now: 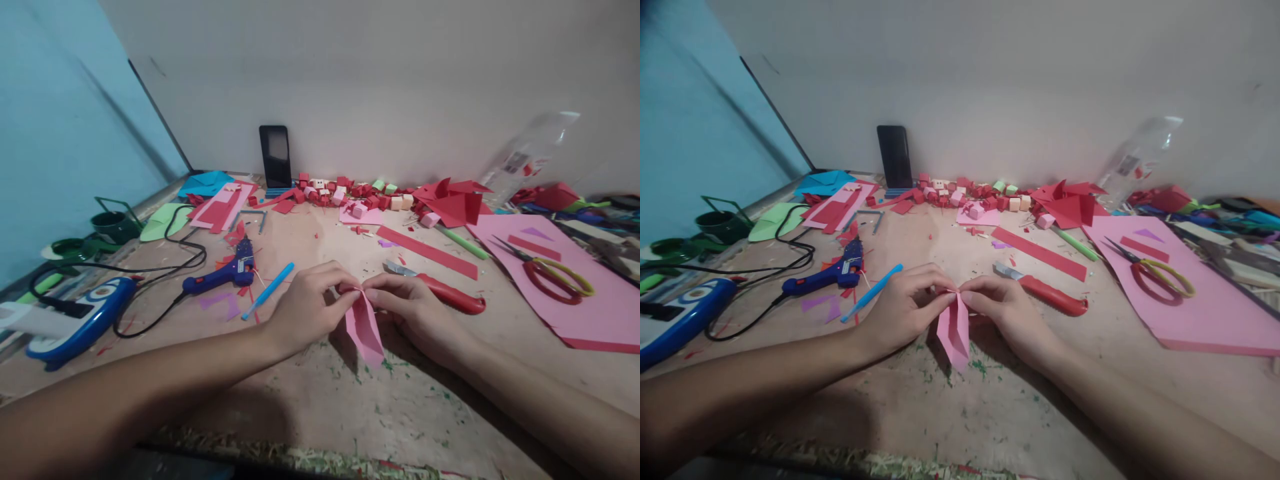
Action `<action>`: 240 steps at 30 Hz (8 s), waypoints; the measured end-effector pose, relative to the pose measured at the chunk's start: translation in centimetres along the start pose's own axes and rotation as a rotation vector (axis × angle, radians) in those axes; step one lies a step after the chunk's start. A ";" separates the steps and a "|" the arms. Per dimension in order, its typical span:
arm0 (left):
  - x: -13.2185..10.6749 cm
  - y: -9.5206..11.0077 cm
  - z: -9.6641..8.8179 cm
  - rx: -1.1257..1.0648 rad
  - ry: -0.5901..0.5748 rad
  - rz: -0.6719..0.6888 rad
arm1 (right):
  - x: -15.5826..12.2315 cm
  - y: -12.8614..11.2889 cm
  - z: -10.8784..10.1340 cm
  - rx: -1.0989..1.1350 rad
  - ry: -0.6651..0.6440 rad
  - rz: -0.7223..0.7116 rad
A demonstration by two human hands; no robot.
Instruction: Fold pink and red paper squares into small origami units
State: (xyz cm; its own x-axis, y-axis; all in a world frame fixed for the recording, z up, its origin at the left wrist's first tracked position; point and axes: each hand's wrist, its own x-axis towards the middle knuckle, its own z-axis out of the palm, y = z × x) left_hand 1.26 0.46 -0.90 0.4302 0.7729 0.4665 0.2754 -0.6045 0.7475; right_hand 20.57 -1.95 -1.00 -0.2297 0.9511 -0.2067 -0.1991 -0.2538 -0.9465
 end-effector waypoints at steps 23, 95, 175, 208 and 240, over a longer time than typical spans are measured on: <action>-0.6 -0.3 0.0 0.154 0.003 0.116 | -0.1 -0.5 0.2 -0.329 -0.002 -0.088; -0.5 -0.1 -0.2 0.295 -0.080 0.324 | 0.2 0.4 -0.4 -0.099 0.124 -0.079; 0.9 0.3 -0.3 -0.246 -0.178 -0.302 | 0.0 0.5 0.0 -0.473 0.250 -0.310; 0.7 -0.3 0.2 -0.096 -0.188 -0.208 | -0.2 1.0 0.6 -0.624 0.123 -0.434; 0.8 -1.1 0.1 -0.293 0.014 -0.297 | 0.3 0.4 -0.3 0.126 -0.023 -0.073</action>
State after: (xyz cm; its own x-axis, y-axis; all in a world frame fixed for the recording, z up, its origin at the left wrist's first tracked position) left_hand 1.40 1.72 -1.37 0.3571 0.9090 0.2150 0.1283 -0.2757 0.9526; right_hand 20.71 -1.65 -1.48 -0.2319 0.9638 -0.1316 -0.3339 -0.2059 -0.9198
